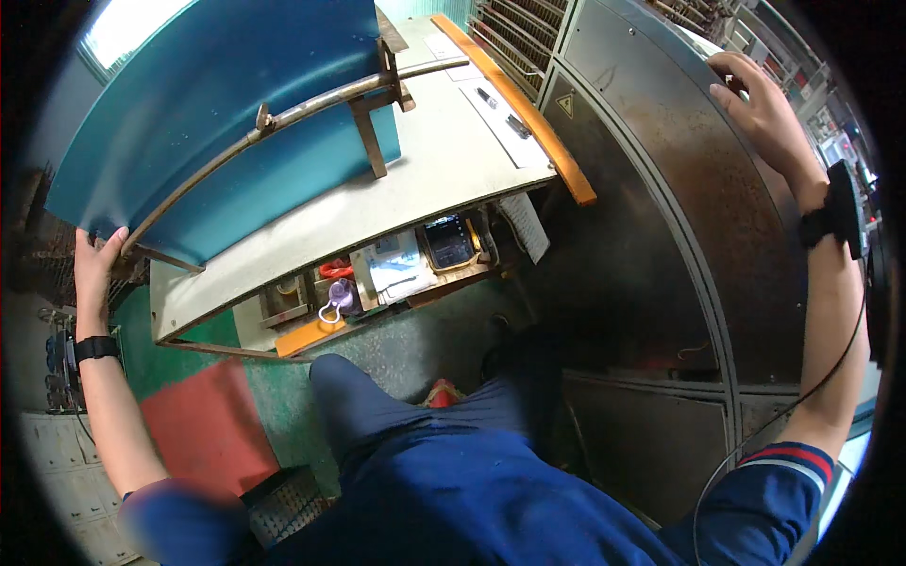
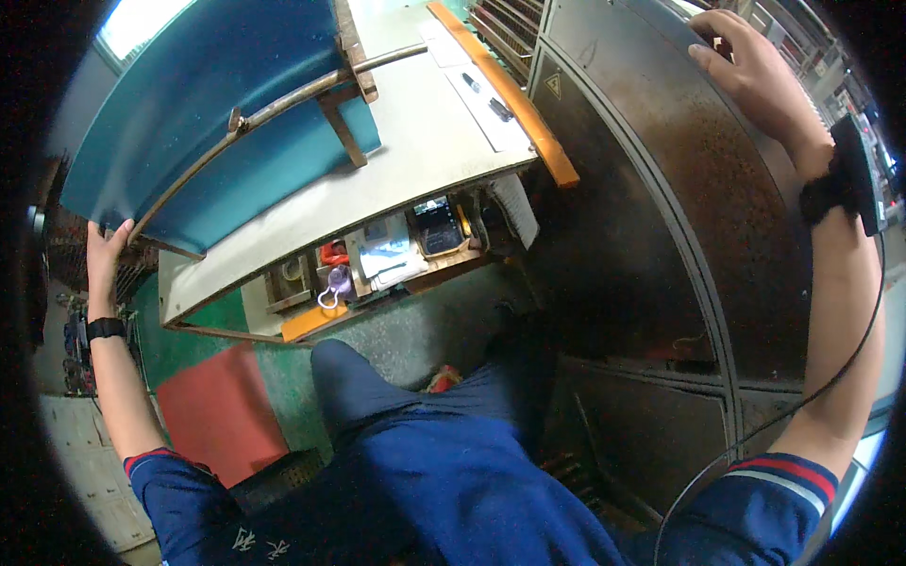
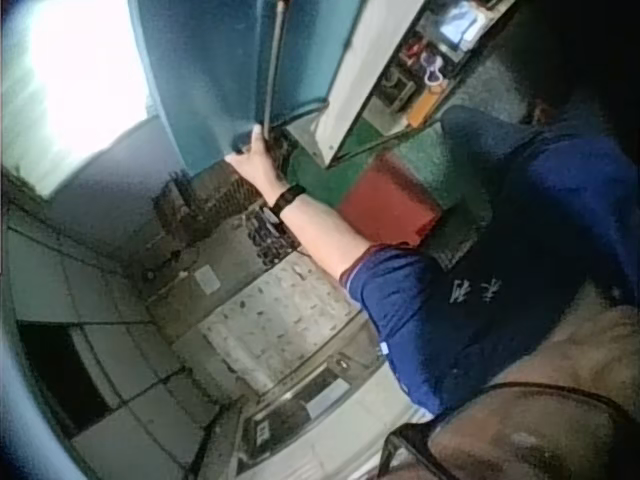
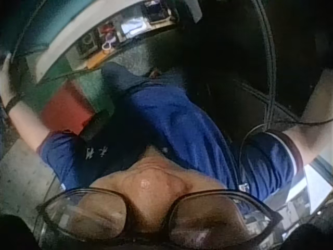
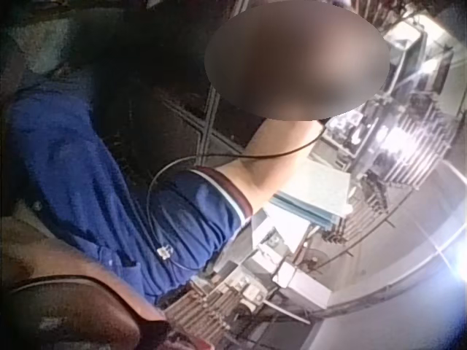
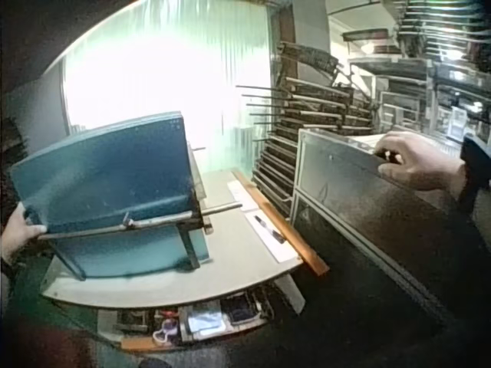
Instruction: Placing industrial sheets into metal storage racks on a cart.
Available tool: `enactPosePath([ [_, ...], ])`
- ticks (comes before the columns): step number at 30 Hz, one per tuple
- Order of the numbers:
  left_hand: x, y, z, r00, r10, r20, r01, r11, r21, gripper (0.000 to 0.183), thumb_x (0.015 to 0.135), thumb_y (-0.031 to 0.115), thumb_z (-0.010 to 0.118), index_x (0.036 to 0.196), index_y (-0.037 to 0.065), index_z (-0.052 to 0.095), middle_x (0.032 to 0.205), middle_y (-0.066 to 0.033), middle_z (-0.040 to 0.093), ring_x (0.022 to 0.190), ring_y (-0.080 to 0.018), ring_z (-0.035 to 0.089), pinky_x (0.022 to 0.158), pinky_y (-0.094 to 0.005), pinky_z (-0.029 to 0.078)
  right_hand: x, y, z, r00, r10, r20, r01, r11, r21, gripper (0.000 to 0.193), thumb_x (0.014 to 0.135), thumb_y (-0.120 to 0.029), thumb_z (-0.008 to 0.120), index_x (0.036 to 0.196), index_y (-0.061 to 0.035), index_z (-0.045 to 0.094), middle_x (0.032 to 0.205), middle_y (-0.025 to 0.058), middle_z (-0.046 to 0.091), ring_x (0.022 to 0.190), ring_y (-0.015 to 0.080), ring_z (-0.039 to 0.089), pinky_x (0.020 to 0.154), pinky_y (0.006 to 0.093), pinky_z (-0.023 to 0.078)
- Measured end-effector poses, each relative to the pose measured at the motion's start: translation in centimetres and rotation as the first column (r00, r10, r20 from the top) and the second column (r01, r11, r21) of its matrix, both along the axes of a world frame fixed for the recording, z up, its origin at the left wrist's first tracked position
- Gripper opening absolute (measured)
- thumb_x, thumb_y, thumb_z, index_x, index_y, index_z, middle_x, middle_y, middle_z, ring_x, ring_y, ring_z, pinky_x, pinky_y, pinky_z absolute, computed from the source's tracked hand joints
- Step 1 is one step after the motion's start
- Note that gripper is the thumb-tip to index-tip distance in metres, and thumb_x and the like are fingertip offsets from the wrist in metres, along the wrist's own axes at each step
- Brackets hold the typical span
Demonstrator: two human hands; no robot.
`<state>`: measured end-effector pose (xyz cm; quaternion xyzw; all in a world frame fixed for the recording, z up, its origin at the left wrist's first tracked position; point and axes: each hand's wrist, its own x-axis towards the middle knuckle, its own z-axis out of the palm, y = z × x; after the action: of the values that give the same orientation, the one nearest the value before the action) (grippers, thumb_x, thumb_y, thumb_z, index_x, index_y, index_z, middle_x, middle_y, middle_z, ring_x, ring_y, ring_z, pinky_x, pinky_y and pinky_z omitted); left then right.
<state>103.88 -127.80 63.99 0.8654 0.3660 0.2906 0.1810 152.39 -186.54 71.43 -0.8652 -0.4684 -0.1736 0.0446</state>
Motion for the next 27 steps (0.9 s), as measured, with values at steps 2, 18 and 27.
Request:
enactPosePath([
  [2,-0.3,0.3,-0.2,0.999,-0.023,0.031,0.024,0.999,-0.023,0.058,0.085,0.022,0.071,0.131,0.001,0.045,0.126,-0.0120,0.055,0.115,-0.0209,0.053,0.099,-0.0324,0.040,-1.0,0.7,0.2,1.000,0.000,-0.020,0.000,1.000,-0.006,0.034,0.091,-0.020,0.056,0.119,-0.0001,0.053,0.121,0.0134,0.056,0.112,0.0243,0.053,0.101,0.0333,0.038],
  [18,-0.3,1.0,-0.3,1.000,-0.022,0.019,0.021,0.999,0.044,0.059,0.083,0.025,0.073,0.130,0.001,0.047,0.123,-0.0117,0.058,0.113,-0.0212,0.055,0.098,-0.0317,0.040,-0.9,0.3,0.1,0.999,0.013,0.040,-0.012,1.000,-0.025,0.037,0.090,-0.019,0.057,0.123,-0.0022,0.050,0.122,0.0122,0.053,0.115,0.0248,0.051,0.100,0.0330,0.038],
  [27,0.2,-0.3,0.0,1.000,0.004,0.019,-0.004,1.000,0.007,0.055,0.083,0.024,0.073,0.128,0.002,0.049,0.120,-0.0106,0.059,0.108,-0.0184,0.057,0.095,-0.0303,0.043,-1.8,1.0,0.3,1.000,-0.021,0.007,0.021,0.999,-0.038,0.037,0.091,-0.018,0.056,0.124,-0.0025,0.049,0.124,0.0130,0.053,0.116,0.0262,0.051,0.101,0.0343,0.038],
])
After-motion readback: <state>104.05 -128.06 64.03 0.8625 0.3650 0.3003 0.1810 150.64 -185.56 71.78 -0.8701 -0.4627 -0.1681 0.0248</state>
